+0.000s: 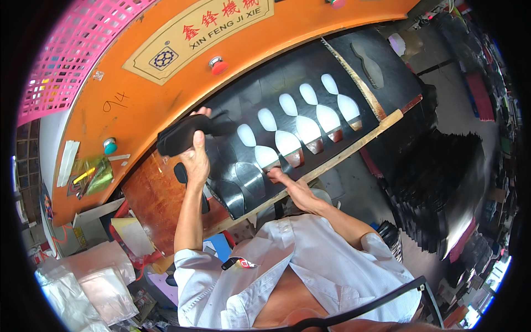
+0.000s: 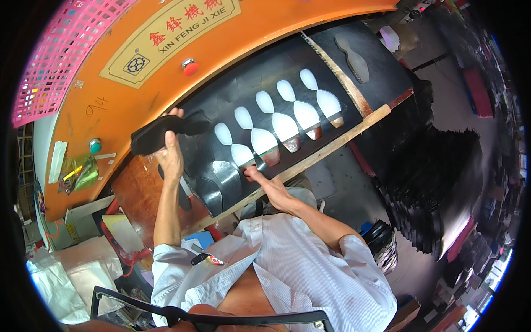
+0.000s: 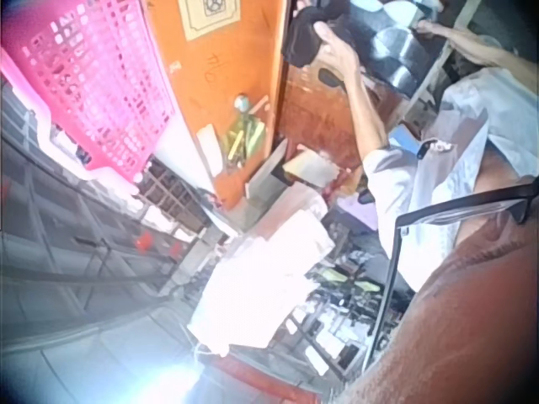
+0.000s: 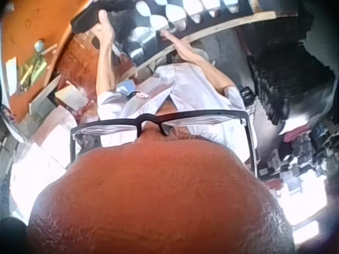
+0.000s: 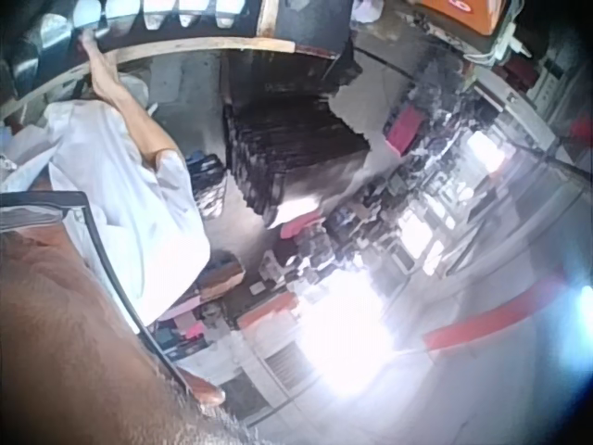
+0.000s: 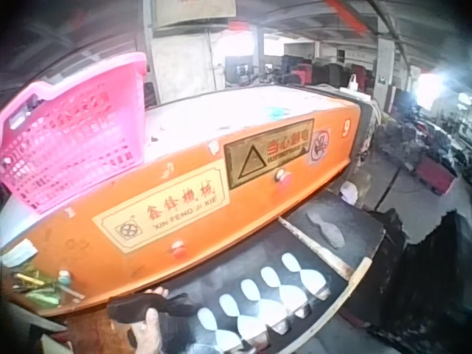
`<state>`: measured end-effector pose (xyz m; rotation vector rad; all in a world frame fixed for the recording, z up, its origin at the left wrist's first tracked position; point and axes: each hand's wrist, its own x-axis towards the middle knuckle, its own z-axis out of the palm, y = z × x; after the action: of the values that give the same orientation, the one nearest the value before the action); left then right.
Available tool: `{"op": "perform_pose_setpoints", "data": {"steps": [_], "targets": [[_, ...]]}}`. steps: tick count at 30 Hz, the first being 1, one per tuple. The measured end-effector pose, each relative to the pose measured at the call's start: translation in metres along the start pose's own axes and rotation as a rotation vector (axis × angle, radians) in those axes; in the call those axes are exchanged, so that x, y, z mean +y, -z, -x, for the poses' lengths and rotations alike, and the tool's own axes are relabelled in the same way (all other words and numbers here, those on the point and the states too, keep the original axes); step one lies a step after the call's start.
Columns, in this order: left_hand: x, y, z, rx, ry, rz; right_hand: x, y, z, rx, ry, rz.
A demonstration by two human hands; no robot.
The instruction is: The person places black insoles onto a conveyor belt and presses them into position. They then retrieve a large black sheet of material, lay it over the insoles, and smooth it down. The person continues to arrange additional insoles and press them onto the sheet as it moves along the belt.
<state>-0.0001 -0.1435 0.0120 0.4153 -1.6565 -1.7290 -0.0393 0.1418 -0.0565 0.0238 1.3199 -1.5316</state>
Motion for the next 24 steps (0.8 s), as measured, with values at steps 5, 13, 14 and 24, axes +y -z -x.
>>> {"op": "perform_pose_setpoints", "data": {"steps": [5, 13, 14, 24], "targets": [[-0.005, 0.024, 0.028, -0.477, -0.158, -0.479, 0.016, -0.018, -0.002, -0.104, -0.103, -0.07], [-0.015, 0.037, 0.049, -1.162, -0.223, -0.831, 0.029, -0.02, -0.009, -0.213, -0.178, -0.396], [-0.015, 0.038, 0.047, -1.188, -0.227, -0.845, 0.026, -0.021, -0.009, -0.16, -0.227, -0.398], [-0.006, 0.024, 0.047, -0.357, 0.269, -0.328, 0.03, -0.016, -0.012, -0.229, -0.042, -0.106]]}}
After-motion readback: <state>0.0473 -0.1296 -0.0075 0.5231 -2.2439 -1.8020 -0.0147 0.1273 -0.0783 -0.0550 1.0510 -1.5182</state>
